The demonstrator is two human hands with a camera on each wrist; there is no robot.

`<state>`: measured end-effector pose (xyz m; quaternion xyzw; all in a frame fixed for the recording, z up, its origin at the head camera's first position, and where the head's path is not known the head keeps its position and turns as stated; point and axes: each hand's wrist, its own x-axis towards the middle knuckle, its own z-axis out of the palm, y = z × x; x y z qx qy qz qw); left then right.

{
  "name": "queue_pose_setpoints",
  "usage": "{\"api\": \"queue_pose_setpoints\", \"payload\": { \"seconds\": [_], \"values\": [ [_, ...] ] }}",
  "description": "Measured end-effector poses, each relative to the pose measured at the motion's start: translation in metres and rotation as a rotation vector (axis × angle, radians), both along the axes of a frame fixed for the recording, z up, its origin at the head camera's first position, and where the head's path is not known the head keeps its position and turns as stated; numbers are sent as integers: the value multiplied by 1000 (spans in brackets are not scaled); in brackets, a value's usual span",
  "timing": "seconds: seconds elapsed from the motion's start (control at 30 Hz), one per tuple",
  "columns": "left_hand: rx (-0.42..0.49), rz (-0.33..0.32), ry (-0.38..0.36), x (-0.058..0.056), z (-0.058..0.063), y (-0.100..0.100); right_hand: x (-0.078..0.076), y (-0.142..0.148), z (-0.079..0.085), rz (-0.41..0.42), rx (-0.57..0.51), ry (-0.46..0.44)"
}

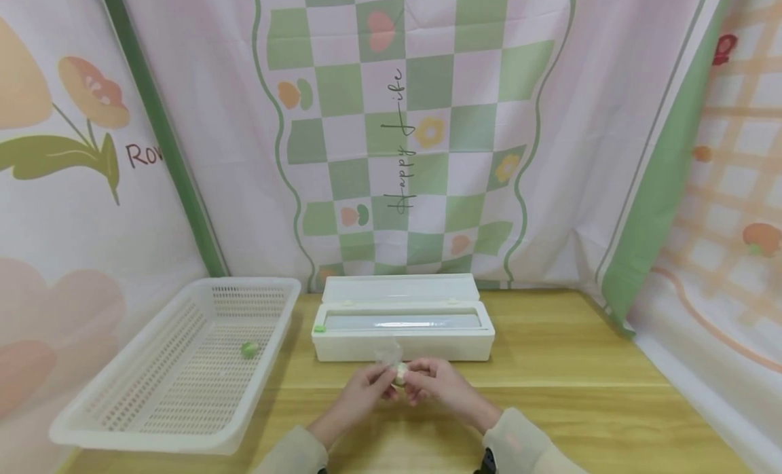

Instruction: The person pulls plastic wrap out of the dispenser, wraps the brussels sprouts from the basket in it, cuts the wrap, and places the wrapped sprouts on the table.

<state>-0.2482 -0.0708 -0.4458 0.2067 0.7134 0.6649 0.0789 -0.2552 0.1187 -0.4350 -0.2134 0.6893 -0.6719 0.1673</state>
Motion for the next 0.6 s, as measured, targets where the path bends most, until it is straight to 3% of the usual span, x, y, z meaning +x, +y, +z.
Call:
{"api": "queue_pose_setpoints", "payload": {
  "seconds": [0.6],
  "values": [
    [37,-48,-1,4,0,-2,0,3,1,68,-26,19]
  ]
}}
